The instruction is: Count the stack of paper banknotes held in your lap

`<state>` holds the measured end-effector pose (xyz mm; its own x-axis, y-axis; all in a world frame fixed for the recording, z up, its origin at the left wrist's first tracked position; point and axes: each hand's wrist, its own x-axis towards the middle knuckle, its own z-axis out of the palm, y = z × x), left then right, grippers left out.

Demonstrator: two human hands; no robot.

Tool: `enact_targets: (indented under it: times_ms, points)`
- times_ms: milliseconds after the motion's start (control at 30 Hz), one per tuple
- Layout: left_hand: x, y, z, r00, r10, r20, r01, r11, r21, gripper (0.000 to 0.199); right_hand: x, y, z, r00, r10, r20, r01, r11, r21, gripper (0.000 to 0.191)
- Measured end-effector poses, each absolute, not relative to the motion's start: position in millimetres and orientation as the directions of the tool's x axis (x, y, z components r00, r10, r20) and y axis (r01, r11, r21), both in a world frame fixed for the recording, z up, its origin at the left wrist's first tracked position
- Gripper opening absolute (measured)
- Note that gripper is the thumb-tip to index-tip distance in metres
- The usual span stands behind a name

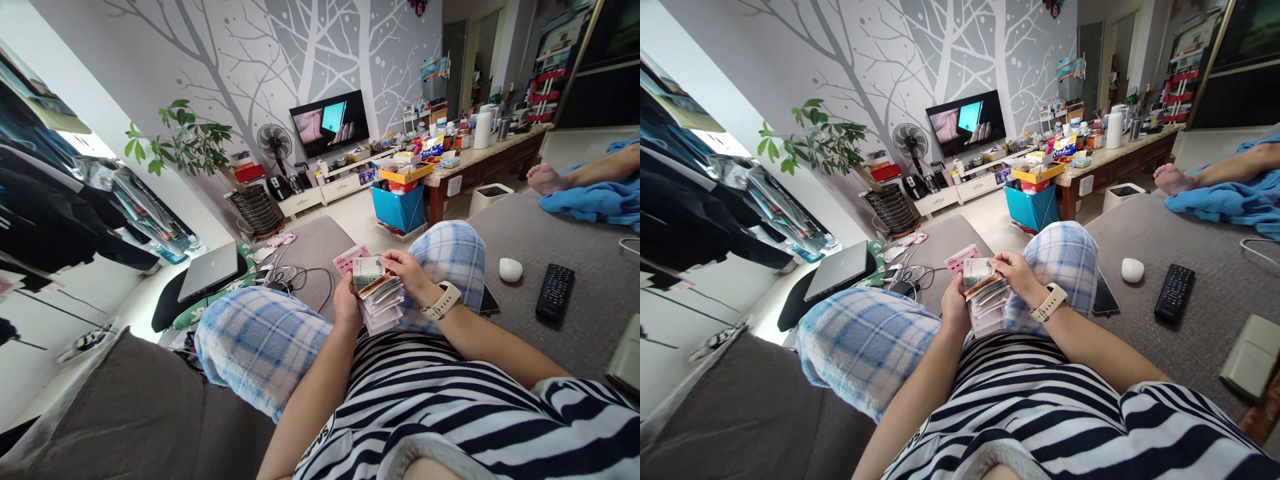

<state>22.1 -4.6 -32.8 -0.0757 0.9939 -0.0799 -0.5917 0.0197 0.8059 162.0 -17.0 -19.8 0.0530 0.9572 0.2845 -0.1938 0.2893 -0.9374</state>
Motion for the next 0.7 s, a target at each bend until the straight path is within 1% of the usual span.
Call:
enact_targets:
  times_ms: [167, 300, 467, 700]
  points:
    - [21.9, -5.3, -31.1, -0.098, 0.993, -0.072, -0.574, 0.003, 0.819, 0.022, 162.5, -19.0, -18.2, 0.041, 0.954, 0.297, -0.196, 0.299, -0.934, 0.031]
    - [21.5, -6.0, -30.6, -0.059, 0.996, -0.064, -0.591, 0.017, 0.806, 0.021, 162.6, -20.1, -17.3, 0.043, 0.951, 0.307, -0.204, 0.309, -0.929, 0.031]
    - [21.5, -4.9, -32.1, -0.018, 1.0, -0.022, -0.6, 0.007, 0.8, 0.02, 162.5, -21.2, -15.6, 0.034, 0.952, 0.303, -0.204, 0.304, -0.931, 0.032]
    - [21.9, -5.7, -30.1, -0.041, 0.996, -0.074, -0.591, 0.035, 0.806, 0.019, 162.6, -22.1, -15.7, 0.034, 0.951, 0.309, -0.187, 0.31, -0.932, 0.031]
